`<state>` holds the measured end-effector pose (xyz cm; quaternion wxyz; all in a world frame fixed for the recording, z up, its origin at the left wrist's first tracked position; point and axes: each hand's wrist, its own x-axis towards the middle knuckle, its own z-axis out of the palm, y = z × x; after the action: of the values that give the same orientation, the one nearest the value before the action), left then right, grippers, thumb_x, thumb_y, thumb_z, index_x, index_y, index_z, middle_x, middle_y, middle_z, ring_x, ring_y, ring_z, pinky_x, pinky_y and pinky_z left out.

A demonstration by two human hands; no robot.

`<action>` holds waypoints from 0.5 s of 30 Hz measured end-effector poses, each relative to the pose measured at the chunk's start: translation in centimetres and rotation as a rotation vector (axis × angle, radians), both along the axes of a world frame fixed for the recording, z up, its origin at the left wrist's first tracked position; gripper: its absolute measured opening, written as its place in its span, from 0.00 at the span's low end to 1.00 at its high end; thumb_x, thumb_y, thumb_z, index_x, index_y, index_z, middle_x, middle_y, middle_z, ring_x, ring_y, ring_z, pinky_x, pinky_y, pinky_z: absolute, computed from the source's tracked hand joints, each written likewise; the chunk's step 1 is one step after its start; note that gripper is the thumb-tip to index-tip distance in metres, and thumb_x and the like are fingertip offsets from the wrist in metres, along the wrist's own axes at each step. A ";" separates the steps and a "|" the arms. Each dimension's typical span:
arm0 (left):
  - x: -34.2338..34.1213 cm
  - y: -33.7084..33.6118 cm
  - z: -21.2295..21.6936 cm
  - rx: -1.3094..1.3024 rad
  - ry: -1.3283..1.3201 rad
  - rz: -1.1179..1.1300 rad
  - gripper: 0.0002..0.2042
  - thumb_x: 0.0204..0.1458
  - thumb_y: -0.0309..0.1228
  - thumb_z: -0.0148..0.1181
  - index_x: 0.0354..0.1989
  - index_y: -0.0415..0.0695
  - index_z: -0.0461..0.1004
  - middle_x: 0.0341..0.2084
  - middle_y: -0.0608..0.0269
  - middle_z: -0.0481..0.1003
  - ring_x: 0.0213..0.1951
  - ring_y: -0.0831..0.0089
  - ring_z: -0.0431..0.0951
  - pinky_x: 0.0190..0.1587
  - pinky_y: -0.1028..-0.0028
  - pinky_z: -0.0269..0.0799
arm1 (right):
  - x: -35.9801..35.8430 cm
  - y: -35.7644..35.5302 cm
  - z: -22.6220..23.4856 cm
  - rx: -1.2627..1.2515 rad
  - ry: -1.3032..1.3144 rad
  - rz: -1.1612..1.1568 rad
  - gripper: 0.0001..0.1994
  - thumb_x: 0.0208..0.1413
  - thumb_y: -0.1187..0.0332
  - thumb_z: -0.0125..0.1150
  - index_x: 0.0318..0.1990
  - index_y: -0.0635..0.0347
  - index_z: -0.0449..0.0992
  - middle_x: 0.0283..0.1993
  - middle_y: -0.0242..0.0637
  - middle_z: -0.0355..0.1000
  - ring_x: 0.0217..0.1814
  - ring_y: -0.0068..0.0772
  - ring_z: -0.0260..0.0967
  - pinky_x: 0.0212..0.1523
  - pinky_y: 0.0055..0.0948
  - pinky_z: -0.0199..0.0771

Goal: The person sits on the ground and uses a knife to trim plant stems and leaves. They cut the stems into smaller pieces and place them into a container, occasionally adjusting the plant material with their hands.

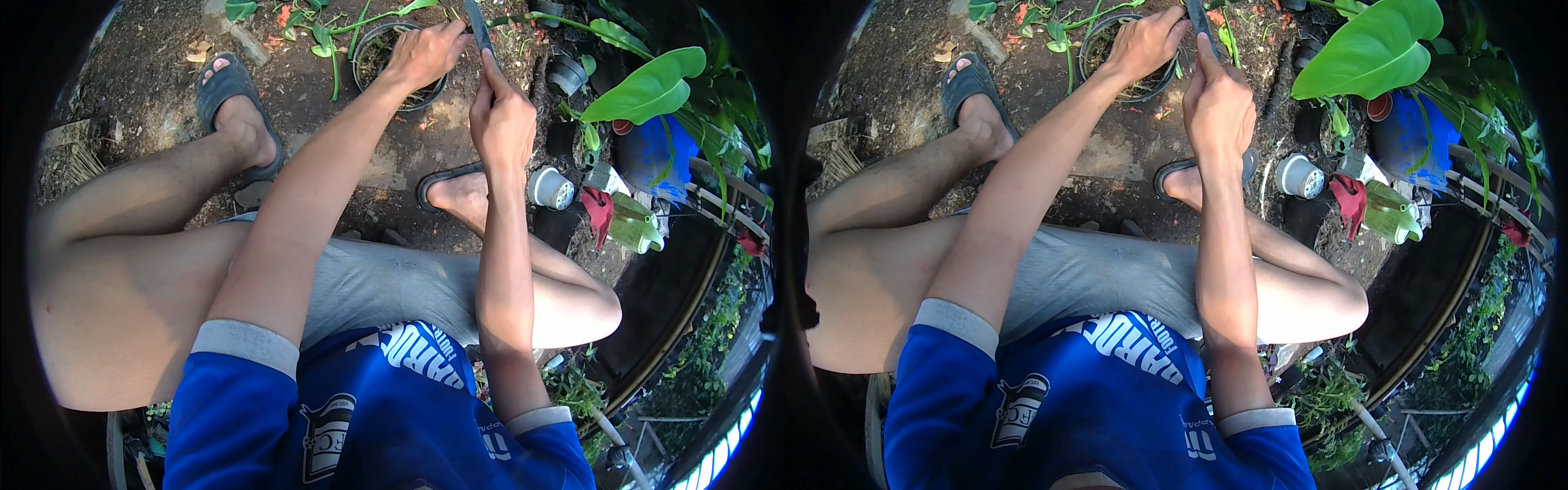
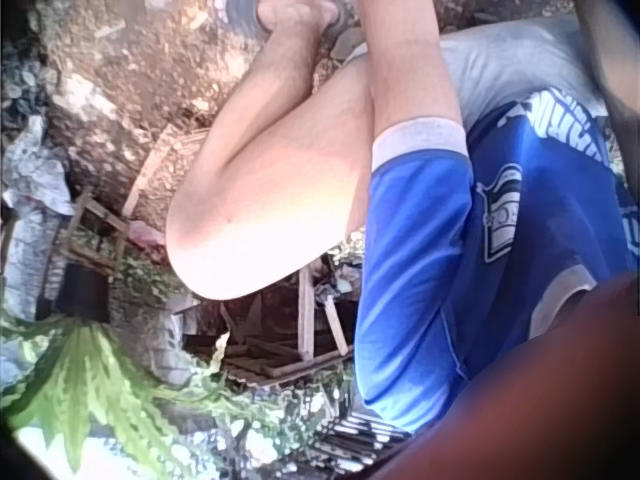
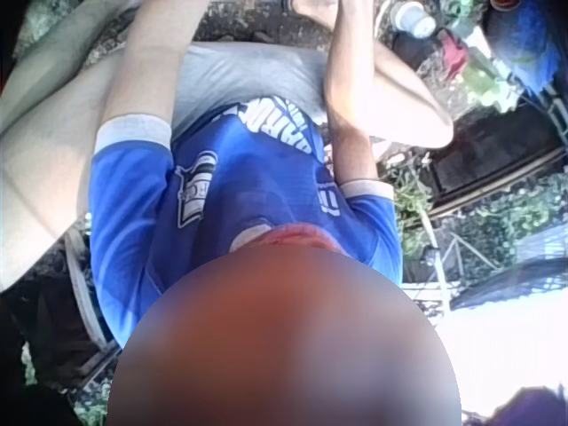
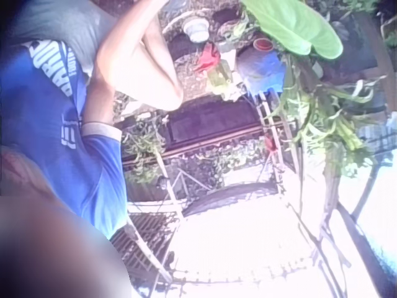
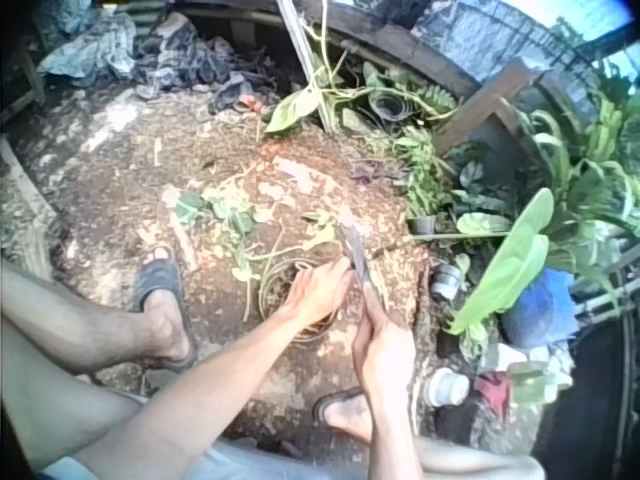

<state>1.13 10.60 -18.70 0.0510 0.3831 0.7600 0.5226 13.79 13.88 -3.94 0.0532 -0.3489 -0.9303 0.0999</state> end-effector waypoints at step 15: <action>1.4 -0.3 0.1 -0.010 0.067 0.095 0.08 0.65 0.37 0.58 0.45 0.48 0.73 0.35 0.52 0.82 0.33 0.41 0.82 0.30 0.48 0.79 | -2.7 1.1 -0.5 0.075 0.000 0.080 0.18 0.66 0.64 0.56 0.61 0.45 0.81 0.38 0.56 0.80 0.38 0.61 0.80 0.41 0.53 0.81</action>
<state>2.55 10.27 -18.60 0.0023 0.3637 0.7811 0.5075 11.04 15.00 -4.39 0.0621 -0.3092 -0.9466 0.0669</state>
